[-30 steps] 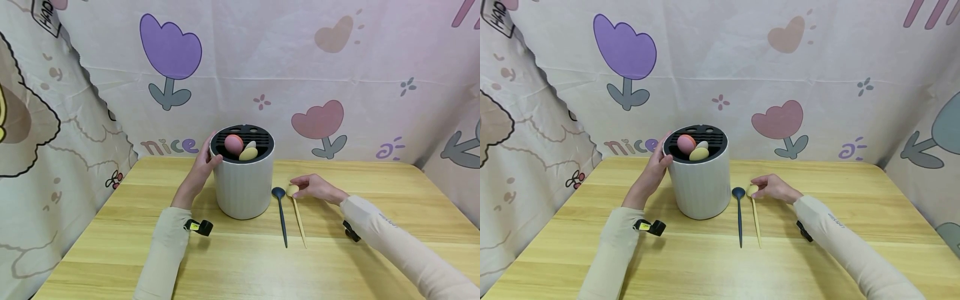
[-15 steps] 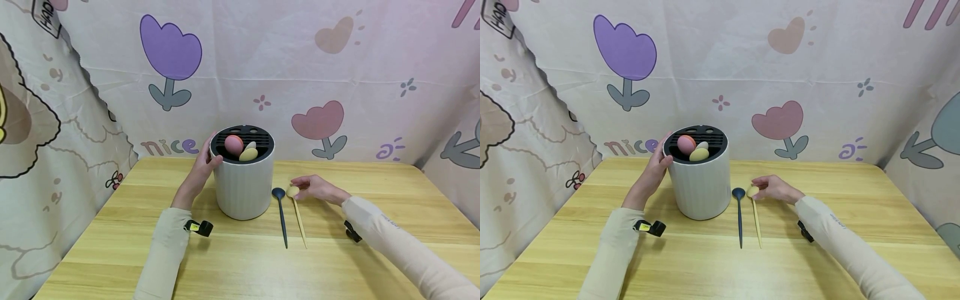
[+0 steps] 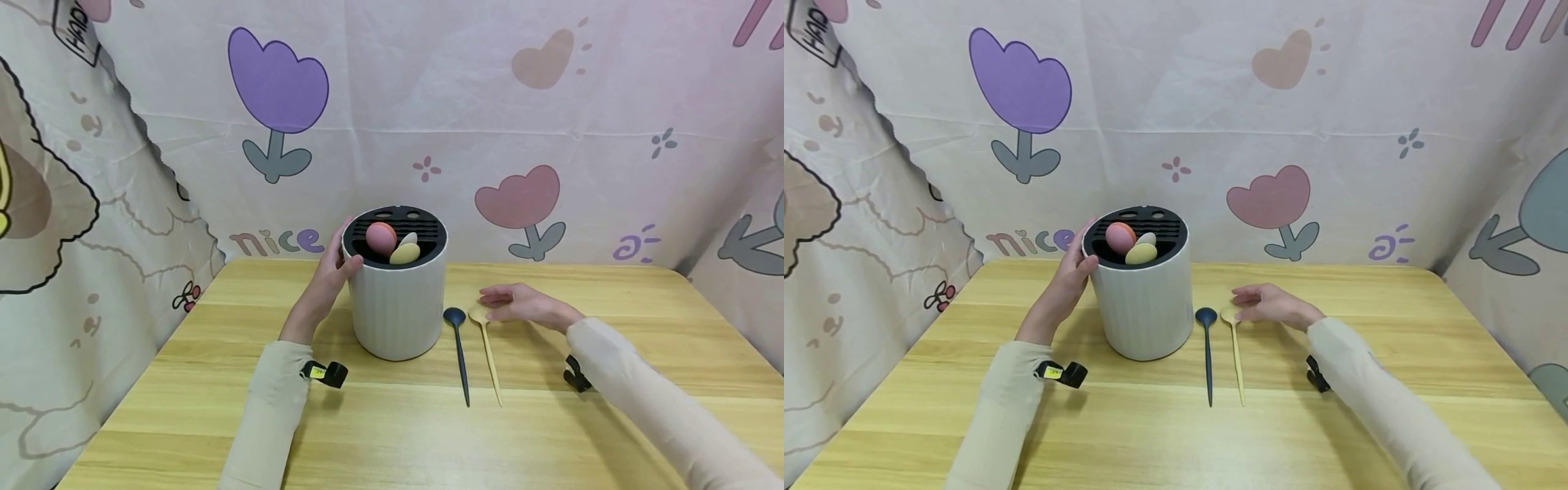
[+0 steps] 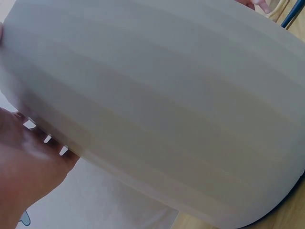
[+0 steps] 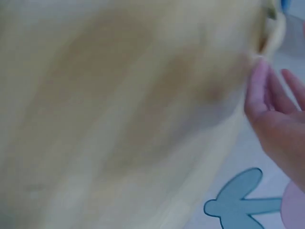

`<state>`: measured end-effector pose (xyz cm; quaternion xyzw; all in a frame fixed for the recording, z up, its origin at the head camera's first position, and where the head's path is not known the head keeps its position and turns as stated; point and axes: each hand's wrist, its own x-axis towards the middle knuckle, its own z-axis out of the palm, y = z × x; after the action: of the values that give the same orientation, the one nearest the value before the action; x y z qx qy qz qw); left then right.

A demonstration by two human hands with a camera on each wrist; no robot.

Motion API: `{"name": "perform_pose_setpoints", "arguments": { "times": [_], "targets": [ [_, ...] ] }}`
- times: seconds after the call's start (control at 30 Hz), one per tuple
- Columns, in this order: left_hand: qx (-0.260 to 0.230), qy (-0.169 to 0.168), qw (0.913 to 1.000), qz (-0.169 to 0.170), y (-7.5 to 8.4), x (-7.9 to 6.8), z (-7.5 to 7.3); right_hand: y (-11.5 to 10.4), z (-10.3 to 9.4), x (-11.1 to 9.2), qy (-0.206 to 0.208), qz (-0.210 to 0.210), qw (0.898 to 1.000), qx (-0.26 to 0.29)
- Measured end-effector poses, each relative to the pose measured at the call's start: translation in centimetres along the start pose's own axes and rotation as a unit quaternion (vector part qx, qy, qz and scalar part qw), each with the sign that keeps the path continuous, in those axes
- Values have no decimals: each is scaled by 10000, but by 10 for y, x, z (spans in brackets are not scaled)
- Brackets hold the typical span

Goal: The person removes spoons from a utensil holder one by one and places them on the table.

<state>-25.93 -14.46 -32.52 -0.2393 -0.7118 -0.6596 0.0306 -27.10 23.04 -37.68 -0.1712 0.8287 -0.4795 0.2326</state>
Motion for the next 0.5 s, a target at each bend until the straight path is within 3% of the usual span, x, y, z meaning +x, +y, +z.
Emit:
{"name": "perform_pose_setpoints", "arguments": {
  "times": [0.1,0.23,0.33,0.5],
  "targets": [
    [10,2,10000,-6,0,0,0,-7,-7,-5,119,34,9978,651],
    [-7,4,10000,4,0,0,0,-17,-11,-11,475,-234,9882,1436],
    [-27,-2,10000,22,-1,0,0,-23,-9,-14,783,-412,9843,1527],
    [-27,9,10000,32,-2,0,0,-31,4,-21,1134,-696,9854,1063]
  ]
}}
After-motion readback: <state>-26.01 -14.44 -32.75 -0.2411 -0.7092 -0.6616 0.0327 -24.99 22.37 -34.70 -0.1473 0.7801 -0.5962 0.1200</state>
